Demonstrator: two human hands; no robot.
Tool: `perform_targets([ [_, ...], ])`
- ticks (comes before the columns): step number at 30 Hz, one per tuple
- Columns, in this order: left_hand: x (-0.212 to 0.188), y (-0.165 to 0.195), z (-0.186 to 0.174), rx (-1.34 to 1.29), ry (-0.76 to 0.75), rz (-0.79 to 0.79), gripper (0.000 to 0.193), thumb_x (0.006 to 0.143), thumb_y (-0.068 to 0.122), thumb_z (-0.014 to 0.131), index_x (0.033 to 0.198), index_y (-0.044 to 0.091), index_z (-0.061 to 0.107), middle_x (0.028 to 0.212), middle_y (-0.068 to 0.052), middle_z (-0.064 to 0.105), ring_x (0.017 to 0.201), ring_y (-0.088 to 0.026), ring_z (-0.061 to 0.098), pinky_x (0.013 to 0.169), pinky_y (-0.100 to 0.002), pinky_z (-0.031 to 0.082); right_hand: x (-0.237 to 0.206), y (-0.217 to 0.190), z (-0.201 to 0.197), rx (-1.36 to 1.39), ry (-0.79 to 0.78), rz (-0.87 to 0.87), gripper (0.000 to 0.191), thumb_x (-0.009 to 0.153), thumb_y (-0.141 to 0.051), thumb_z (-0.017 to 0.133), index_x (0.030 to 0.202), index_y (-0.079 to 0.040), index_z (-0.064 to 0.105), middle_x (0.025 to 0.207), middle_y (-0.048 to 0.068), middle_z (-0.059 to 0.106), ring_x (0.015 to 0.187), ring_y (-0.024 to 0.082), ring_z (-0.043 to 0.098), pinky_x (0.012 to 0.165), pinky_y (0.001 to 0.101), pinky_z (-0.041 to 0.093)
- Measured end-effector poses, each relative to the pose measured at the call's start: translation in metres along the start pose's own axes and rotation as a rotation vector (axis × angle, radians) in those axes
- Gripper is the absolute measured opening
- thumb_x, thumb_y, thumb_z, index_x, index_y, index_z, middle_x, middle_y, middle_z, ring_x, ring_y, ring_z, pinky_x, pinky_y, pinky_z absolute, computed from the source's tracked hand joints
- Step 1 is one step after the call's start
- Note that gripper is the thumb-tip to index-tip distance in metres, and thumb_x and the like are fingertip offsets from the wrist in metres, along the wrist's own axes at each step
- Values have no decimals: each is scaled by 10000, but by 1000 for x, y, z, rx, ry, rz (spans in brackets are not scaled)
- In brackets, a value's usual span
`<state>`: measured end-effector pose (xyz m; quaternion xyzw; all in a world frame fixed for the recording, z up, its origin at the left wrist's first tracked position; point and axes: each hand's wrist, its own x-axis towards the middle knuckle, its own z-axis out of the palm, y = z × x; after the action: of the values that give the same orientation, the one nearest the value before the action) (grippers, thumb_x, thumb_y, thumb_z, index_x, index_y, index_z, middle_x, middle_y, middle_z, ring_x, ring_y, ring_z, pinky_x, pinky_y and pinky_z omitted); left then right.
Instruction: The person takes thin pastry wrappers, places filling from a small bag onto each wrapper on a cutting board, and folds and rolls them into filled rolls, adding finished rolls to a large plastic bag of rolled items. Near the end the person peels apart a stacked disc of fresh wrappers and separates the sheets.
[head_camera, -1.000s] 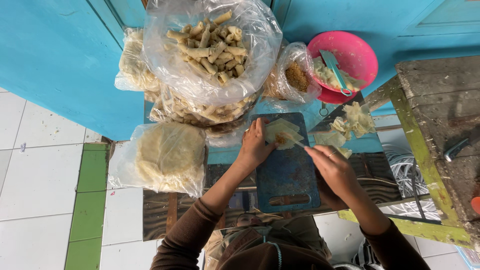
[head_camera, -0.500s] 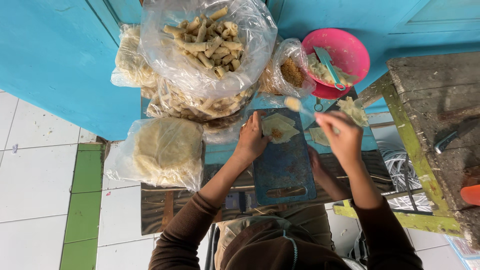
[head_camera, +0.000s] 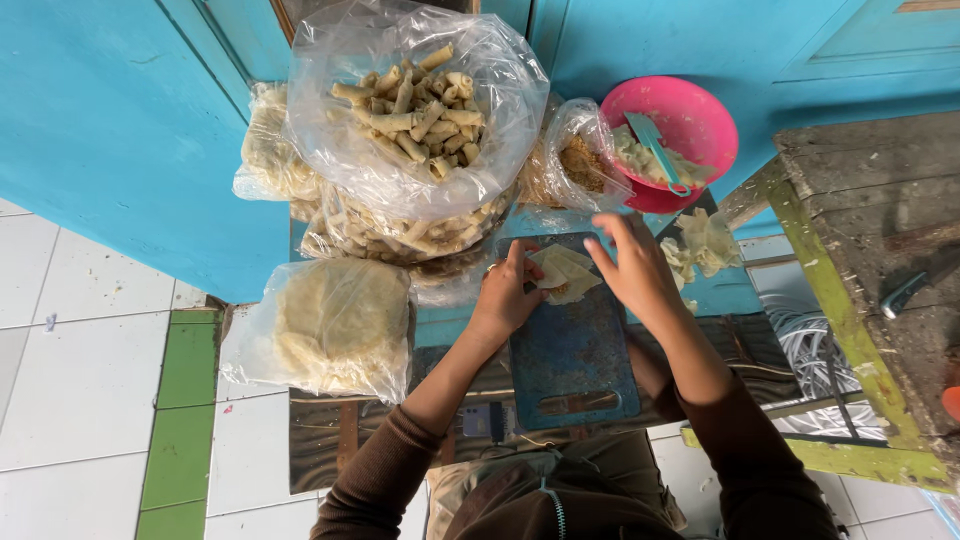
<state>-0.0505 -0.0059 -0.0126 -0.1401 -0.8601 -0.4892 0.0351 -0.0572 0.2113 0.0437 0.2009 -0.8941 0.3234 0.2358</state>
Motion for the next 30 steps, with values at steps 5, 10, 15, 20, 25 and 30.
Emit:
perform_targets([
  [5,5,-16,-10,-138,-108,138,578,675,40,863,1153,76,540,1023,-64,744,975,-237,744,864,-342,594,-35,1,0,-170,-148,56,275,896,-225,785,953,-20,610,982,158,624,900,360,642,758,451,516],
  [10,12,-17,-20,-101,-218,185,409,706,17,846,1071,64,670,1008,-63,752,898,-245,726,819,-343,581,-41,12,12,-54,-190,198,240,882,-205,774,937,-32,615,873,103,676,820,275,684,719,394,530],
  [15,8,-7,-26,-169,-185,199,226,791,38,796,1004,82,733,956,-57,762,880,-219,745,812,-332,585,-41,18,20,212,-150,275,200,924,-150,729,1012,-28,598,859,73,718,762,159,688,677,303,522],
  [20,3,5,-30,-22,-69,403,134,835,67,775,963,86,740,970,-63,770,894,-276,713,838,-374,548,-42,12,27,374,-66,72,219,976,-101,681,1149,-21,574,950,65,735,823,107,673,720,262,518],
  [25,-2,10,-32,88,-14,487,110,851,75,759,954,88,723,984,-61,762,908,-297,700,859,-398,530,-43,-3,28,350,-161,146,254,1007,-125,630,1238,-34,574,990,38,750,783,116,675,713,262,524],
  [30,-3,12,-30,135,36,458,87,895,79,710,977,95,688,960,-71,750,908,-306,697,814,-424,515,-38,-16,20,264,-166,-38,249,896,-145,741,1095,-37,639,957,88,706,865,228,683,727,348,529],
])
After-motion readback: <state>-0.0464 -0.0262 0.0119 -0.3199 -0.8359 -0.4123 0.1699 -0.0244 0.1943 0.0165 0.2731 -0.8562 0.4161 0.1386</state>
